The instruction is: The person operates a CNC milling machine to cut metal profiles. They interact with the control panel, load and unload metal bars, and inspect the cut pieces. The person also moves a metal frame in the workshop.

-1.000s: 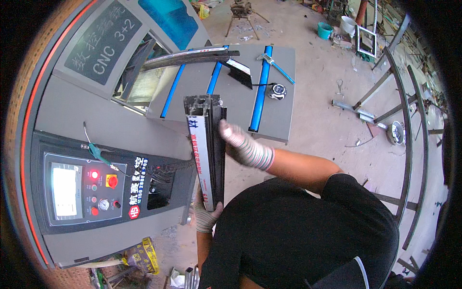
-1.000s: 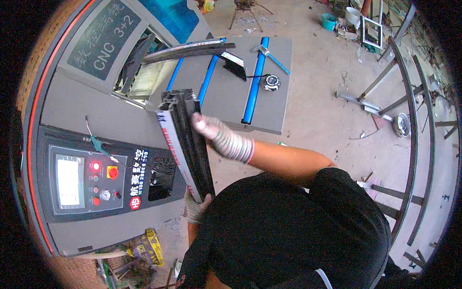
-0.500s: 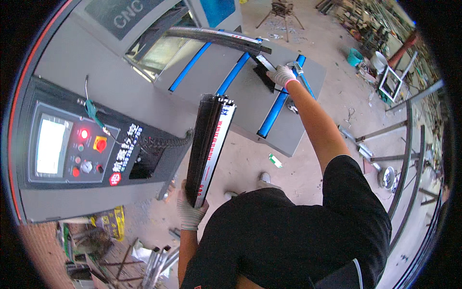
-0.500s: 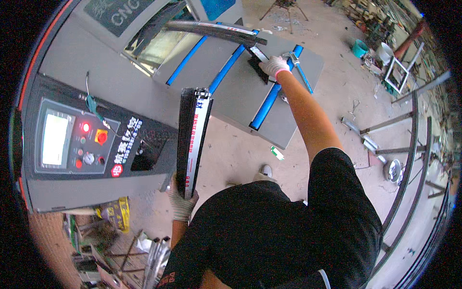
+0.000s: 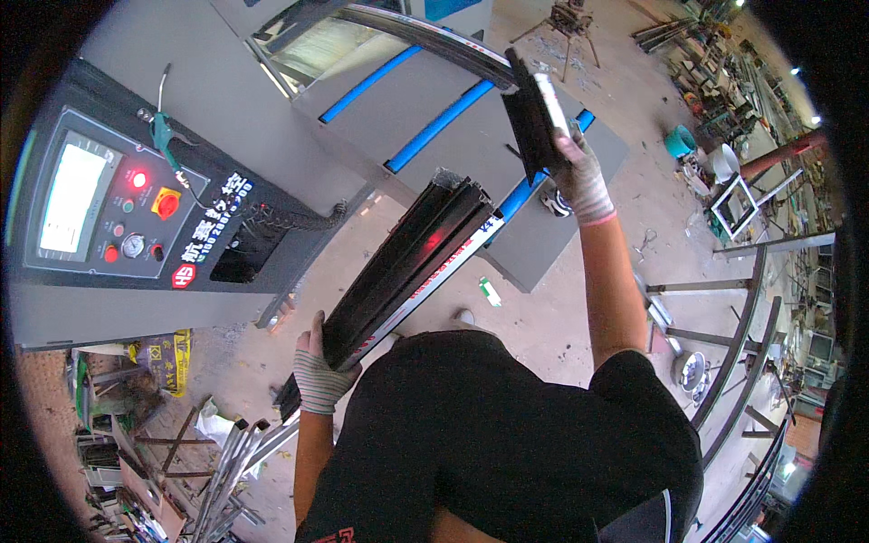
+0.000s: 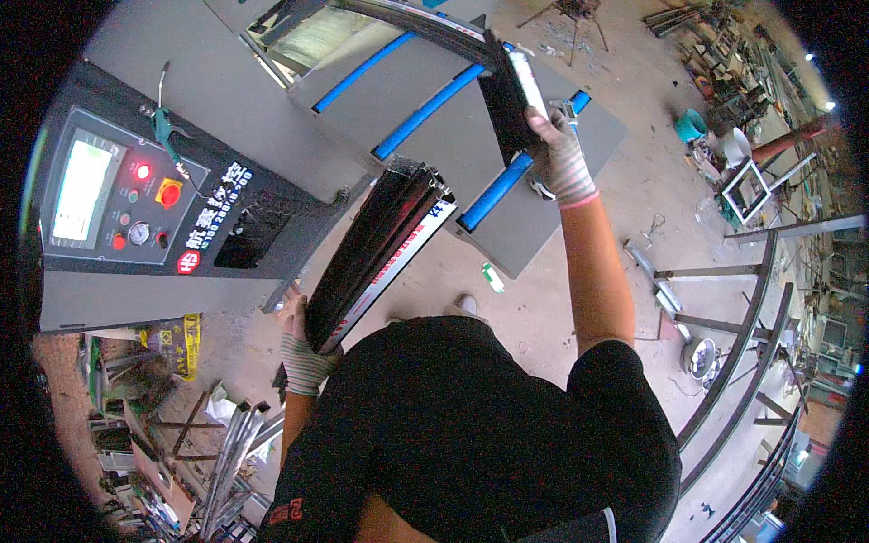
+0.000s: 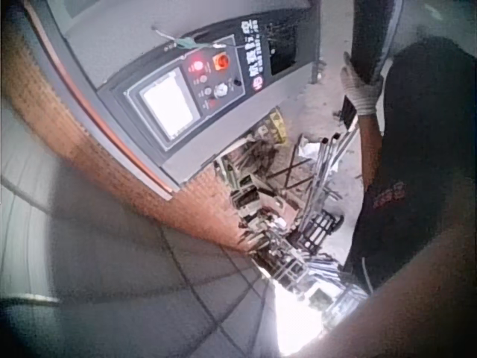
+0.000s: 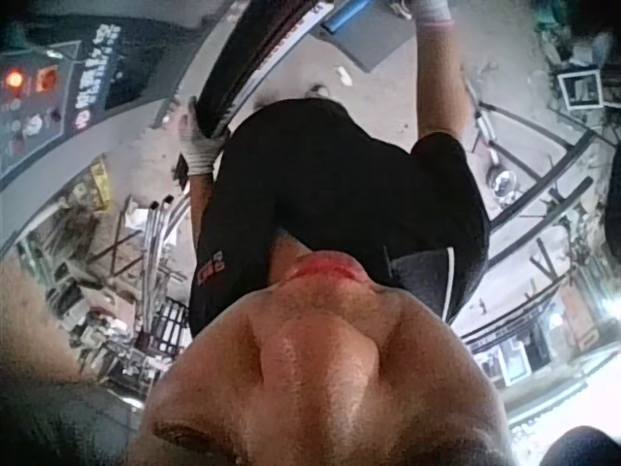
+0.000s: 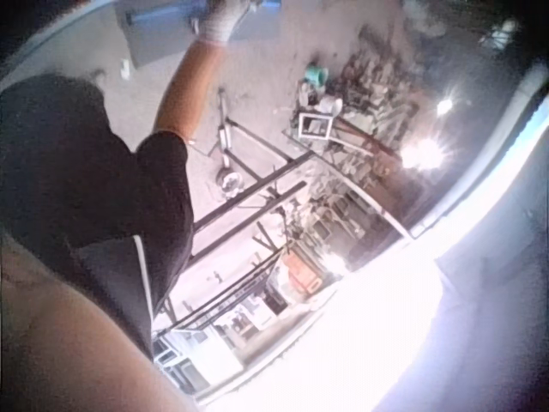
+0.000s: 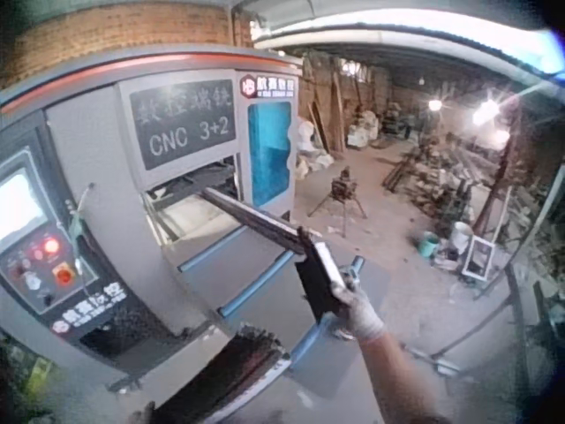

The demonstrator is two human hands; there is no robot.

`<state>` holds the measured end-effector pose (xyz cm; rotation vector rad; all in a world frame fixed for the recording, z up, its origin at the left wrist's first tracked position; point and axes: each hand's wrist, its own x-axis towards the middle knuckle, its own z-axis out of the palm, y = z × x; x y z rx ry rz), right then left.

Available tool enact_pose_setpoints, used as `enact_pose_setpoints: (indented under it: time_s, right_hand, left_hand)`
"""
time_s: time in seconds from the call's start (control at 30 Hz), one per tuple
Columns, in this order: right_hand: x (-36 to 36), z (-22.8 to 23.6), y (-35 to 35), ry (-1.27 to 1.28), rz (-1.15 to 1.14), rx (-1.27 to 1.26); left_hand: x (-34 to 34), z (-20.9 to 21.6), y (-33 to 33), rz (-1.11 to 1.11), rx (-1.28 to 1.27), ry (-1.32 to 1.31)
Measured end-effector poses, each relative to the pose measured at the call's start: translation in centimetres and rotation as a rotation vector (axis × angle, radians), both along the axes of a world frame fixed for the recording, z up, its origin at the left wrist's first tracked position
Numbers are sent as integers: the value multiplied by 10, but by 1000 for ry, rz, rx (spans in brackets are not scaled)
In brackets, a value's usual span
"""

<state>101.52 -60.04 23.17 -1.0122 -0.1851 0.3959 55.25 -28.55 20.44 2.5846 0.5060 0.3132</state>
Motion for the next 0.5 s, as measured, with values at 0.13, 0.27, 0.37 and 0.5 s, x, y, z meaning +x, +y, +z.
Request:
enact_pose_setpoints:
  time_s: [0.13,0.27,0.37,0.5]
  right_hand:
    - [-46,17,-32,-107,49,53]
    - [-80,25,-64,-112,146,-56]
    - [-98,31,-82,-115,158,-82]
    - [-121,46,-98,-240,180,-137]
  left_hand:
    - [6,1,-3,-68,46,-2]
    - [17,6,-5,-136,88,54]
    - [23,12,-8,-170,65,52]
    - [26,19,-15,-232,58,87]
